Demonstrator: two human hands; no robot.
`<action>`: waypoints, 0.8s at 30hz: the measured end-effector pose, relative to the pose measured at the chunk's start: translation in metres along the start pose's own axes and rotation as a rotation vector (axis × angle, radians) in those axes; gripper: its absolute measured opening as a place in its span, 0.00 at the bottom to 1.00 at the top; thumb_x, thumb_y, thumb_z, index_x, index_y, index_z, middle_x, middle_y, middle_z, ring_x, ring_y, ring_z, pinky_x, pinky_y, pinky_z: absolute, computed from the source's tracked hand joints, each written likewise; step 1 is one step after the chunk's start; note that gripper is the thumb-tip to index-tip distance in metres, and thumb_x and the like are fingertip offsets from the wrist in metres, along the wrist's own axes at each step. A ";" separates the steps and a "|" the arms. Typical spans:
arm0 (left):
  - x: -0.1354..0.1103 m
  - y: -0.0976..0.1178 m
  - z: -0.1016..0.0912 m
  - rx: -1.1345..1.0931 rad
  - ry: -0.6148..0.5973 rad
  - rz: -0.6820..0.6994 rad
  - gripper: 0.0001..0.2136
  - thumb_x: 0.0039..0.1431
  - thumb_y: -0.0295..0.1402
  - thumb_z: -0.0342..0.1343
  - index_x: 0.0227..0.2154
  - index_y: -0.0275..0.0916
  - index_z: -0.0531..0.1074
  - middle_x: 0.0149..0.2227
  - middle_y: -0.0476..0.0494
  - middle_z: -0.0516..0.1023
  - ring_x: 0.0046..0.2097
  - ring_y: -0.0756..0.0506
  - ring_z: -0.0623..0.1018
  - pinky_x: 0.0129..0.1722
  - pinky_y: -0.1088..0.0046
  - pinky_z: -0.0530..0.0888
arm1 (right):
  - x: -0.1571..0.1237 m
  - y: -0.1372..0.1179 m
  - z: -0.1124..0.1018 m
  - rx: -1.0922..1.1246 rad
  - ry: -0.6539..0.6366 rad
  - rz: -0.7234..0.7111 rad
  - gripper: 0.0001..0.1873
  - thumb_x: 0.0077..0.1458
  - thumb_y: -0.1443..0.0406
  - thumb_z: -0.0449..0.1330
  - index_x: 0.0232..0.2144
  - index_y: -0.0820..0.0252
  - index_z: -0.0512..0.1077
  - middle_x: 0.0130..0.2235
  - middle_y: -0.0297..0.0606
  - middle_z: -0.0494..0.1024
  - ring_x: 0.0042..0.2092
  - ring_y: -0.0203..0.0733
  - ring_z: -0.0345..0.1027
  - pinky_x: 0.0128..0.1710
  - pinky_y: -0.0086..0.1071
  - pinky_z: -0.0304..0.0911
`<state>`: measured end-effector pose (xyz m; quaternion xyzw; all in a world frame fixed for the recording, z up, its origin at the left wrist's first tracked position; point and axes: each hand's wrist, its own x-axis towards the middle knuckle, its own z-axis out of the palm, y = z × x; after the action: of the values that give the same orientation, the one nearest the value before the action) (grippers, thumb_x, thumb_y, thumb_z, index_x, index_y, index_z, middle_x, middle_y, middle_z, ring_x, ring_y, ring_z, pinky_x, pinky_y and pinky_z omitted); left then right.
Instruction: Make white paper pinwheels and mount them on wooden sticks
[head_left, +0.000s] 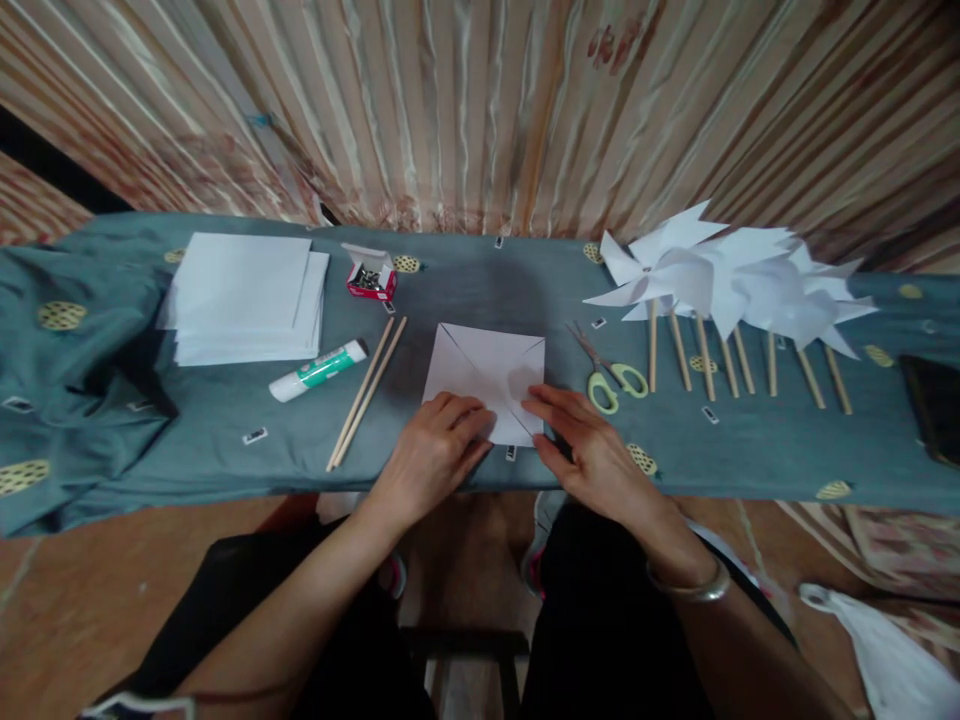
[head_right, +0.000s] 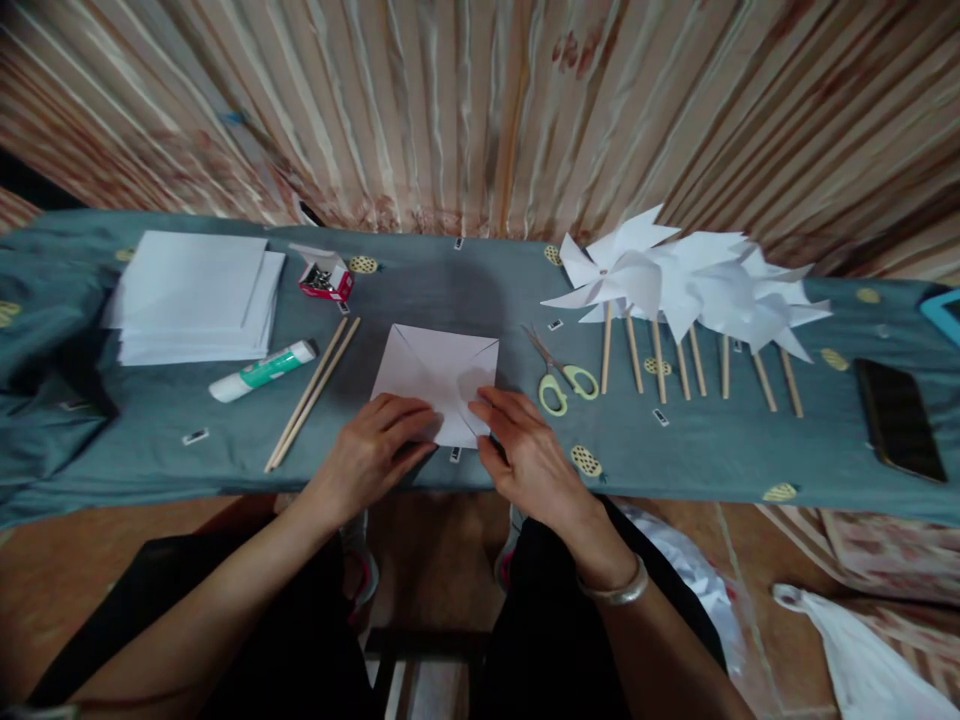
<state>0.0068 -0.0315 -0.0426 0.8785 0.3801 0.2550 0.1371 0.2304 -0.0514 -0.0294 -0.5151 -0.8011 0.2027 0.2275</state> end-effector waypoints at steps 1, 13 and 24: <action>0.001 0.000 0.000 0.001 -0.008 0.001 0.09 0.60 0.30 0.56 0.43 0.34 0.73 0.42 0.37 0.77 0.43 0.41 0.74 0.42 0.62 0.75 | 0.001 0.001 0.000 0.012 -0.009 0.002 0.21 0.57 0.69 0.55 0.53 0.57 0.70 0.58 0.46 0.70 0.59 0.51 0.63 0.59 0.51 0.60; -0.001 -0.001 0.002 -0.031 0.035 0.005 0.06 0.63 0.26 0.51 0.38 0.33 0.73 0.35 0.40 0.78 0.38 0.45 0.75 0.38 0.67 0.76 | 0.014 0.006 -0.010 0.317 -0.129 0.170 0.26 0.51 0.68 0.62 0.53 0.48 0.70 0.61 0.39 0.67 0.64 0.49 0.57 0.63 0.51 0.53; 0.002 0.003 -0.002 -0.108 0.036 -0.094 0.06 0.63 0.27 0.51 0.39 0.34 0.72 0.34 0.41 0.78 0.36 0.45 0.76 0.35 0.68 0.76 | 0.034 0.000 0.013 0.467 0.107 0.268 0.04 0.56 0.64 0.62 0.34 0.50 0.77 0.47 0.36 0.78 0.52 0.46 0.69 0.56 0.49 0.62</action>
<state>0.0084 -0.0312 -0.0387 0.8463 0.4088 0.2845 0.1891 0.2101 -0.0215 -0.0349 -0.5599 -0.6444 0.3826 0.3533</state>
